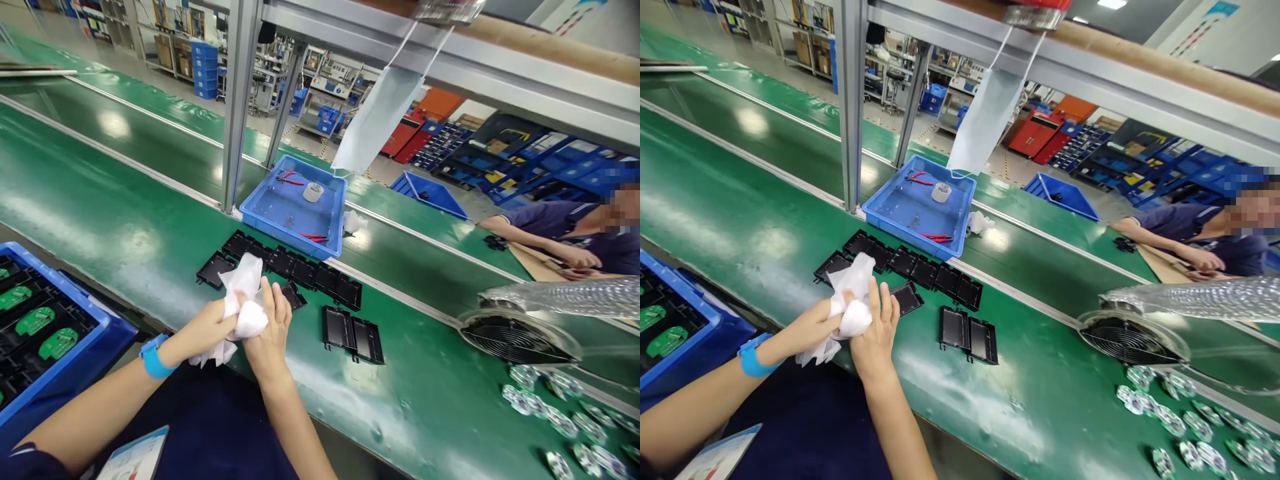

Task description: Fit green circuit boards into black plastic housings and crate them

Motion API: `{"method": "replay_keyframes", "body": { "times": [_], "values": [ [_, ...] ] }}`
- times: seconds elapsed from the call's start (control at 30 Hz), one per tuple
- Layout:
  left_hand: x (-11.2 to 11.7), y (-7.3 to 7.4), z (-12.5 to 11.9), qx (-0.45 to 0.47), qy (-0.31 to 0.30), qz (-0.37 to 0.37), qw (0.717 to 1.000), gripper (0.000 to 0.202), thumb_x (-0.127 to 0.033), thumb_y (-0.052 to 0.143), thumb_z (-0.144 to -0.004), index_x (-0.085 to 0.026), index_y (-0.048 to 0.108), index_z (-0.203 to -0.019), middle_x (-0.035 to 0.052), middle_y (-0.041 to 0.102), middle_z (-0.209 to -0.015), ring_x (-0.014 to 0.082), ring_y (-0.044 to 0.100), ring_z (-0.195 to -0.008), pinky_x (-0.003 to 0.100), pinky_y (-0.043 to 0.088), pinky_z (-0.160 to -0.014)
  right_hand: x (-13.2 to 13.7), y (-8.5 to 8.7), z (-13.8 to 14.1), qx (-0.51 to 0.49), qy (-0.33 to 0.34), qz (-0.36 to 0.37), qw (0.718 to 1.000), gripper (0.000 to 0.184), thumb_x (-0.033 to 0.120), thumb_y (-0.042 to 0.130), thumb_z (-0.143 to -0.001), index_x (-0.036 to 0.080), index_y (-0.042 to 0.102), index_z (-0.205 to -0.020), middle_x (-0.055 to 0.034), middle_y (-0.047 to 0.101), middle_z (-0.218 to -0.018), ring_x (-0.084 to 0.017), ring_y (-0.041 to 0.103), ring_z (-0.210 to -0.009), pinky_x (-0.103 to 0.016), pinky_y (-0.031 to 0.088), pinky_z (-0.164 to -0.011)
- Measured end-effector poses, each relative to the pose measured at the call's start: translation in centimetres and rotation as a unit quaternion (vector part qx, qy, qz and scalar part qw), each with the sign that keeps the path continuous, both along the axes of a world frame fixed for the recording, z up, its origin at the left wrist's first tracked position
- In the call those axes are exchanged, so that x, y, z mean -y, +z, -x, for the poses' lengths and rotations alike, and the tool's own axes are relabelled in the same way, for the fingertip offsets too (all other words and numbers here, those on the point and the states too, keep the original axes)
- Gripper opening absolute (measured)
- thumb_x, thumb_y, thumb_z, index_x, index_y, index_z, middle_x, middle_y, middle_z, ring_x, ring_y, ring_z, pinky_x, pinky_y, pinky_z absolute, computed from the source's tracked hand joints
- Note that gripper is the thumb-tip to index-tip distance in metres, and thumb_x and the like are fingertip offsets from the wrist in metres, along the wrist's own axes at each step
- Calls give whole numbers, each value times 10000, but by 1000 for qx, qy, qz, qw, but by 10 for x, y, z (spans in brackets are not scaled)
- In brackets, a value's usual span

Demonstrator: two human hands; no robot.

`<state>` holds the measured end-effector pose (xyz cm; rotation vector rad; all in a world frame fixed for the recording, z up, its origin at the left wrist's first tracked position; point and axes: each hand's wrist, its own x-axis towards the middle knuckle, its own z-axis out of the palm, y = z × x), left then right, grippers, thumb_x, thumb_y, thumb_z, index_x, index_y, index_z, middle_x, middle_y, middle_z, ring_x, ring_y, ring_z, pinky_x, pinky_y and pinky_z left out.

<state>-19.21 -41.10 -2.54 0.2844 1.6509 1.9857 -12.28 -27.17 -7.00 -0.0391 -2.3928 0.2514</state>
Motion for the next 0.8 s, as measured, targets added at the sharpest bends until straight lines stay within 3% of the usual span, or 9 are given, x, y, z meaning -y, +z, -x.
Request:
{"method": "replay_keyframes", "body": {
  "times": [0.13,0.2,0.33,0.4,0.5,0.57,0.67,0.73,0.8],
  "values": [
    [-3,-4,-12,50,12,-83,995,307,-384,790,-754,-200,631,-941,-8,684,-841,147,604,-740,225,483,-680,-10,-1,6,-55,6,59,997,418,340,606,-931,187,595,-1319,-165,558,-1402,-329,442,-1376,-523,396,-1103],
    [-4,-8,-15,85,19,-99,991,350,-461,778,-778,-200,583,-905,-30,639,-771,120,566,-666,214,460,-628,-10,-4,7,-59,21,73,995,492,370,618,-926,177,551,-1374,-180,485,-1479,-342,425,-1392,-529,409,-1107],
    [-2,-17,-9,128,-6,-76,989,393,-437,836,-713,-164,631,-909,-11,631,-755,121,560,-640,230,458,-609,-7,-11,6,-71,17,15,997,462,244,612,-944,237,545,-1401,-154,195,-1661,-367,298,-1479,-560,393,-1126],
    [1,-17,-5,152,-16,-66,986,434,-425,874,-651,-142,661,-902,4,636,-741,130,566,-630,239,454,-596,-7,-9,5,-56,39,-9,998,424,220,611,-952,262,573,-1372,-133,194,-1661,-359,269,-1498,-550,380,-1142],
    [4,-12,-6,175,-26,-66,982,453,-422,915,-589,-120,673,-823,23,640,-719,132,554,-604,240,437,-565,-11,-3,4,-44,69,-6,997,311,232,582,-968,239,624,-1276,-129,352,-1589,-335,308,-1481,-529,360,-1161],
    [5,-8,-11,173,4,-81,981,449,-487,892,-631,-133,653,-771,1,613,-695,108,518,-595,220,417,-555,-12,0,4,-66,73,28,995,288,297,562,-977,217,613,-1249,-142,465,-1492,-319,371,-1437,-513,381,-1146],
    [3,-12,-18,167,94,-111,975,443,-566,823,-714,-175,620,-763,-42,581,-685,86,499,-617,191,418,-584,-8,-2,3,-112,79,102,985,516,460,548,-973,182,471,-1401,-172,524,-1362,-313,458,-1350,-505,451,-1085],
    [0,-21,-17,173,137,-124,967,419,-567,817,-723,-206,642,-846,-41,645,-794,101,574,-718,189,461,-665,-4,-6,0,-130,86,162,974,665,532,547,-953,174,355,-1480,-183,498,-1348,-311,511,-1283,-509,489,-1040],
    [-1,-31,-13,190,138,-132,963,443,-575,813,-723,-230,673,-963,-16,699,-961,137,637,-860,215,498,-762,0,-10,-4,-126,102,226,961,640,527,545,-941,199,360,-1459,-174,470,-1352,-309,525,-1256,-526,488,-1033]
  ]
}}
